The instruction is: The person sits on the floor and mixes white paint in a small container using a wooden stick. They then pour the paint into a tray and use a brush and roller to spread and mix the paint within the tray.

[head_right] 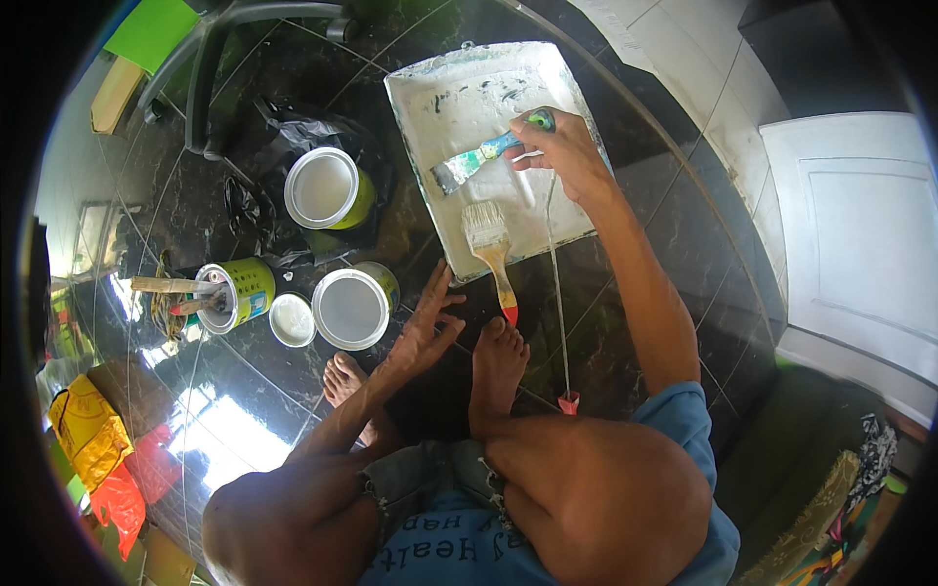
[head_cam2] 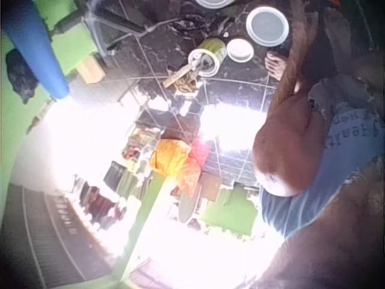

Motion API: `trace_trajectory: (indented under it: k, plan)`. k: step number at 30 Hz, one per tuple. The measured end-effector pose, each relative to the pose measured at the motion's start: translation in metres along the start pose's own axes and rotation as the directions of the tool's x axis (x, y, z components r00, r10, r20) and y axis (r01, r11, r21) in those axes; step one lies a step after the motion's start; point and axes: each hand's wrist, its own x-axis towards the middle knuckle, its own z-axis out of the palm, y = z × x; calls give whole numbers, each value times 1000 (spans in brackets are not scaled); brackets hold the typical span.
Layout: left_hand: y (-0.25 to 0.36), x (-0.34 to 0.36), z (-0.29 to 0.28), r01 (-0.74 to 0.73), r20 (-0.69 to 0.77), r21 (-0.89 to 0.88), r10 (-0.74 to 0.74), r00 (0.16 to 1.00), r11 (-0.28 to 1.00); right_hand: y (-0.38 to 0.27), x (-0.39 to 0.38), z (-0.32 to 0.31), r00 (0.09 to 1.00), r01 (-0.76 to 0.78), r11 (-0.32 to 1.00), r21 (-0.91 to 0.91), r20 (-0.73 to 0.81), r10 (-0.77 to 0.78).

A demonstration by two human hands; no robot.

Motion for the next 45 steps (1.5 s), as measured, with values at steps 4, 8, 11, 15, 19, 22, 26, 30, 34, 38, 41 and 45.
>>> trace_trajectory:
  k: [4, 8, 11, 15, 19, 22, 26, 30, 34, 38, 41, 45]
  plan:
    - [-3, 0, 0, -11, 4, -18, 12, 1000, 1000, -6, 0, -2, 998, -62, 998, 8, -9, 62]
    - [-7, -2, 2, 4, -15, -86, -6, 1000, 996, -2, 0, -5, 995, -96, 994, 52, -31, 98]
    - [-6, -2, 2, 4, -13, -83, -5, 1000, 997, -2, -5, -8, 992, -102, 992, 68, -65, 107]
    - [-1, -9, 1, -1, -19, -34, 0, 1000, 999, -10, -17, -1, 996, 19, 1000, 3, -90, -19]
    - [0, -8, 3, -30, -29, 27, 31, 999, 999, -2, -19, 14, 994, 41, 998, -52, -98, -45]
    - [8, -1, 2, -49, -20, 71, 51, 999, 996, -2, -19, 15, 997, 32, 998, -54, -71, -36]
    - [13, 3, -1, -43, 2, 77, 43, 999, 996, -4, -17, 16, 996, 55, 996, -76, -69, -61]
    - [10, 3, -4, -48, 12, 99, 47, 999, 994, -5, -23, 15, 996, 45, 997, -66, -67, -50]
    - [14, 3, -6, -34, 3, 131, 34, 999, 991, -4, -24, 14, 999, 22, 1000, -20, -35, -23]
    - [15, 4, -5, -60, -7, 148, 62, 998, 987, 0, -24, 6, 994, -52, 995, 83, -90, 59]
    - [17, 4, -7, -66, -6, 157, 67, 998, 985, 2, -31, 2, 987, -91, 986, 139, -122, 108]
    - [15, 3, -6, -67, -15, 155, 70, 997, 986, 8, -38, -3, 974, -118, 966, 232, -164, 159]
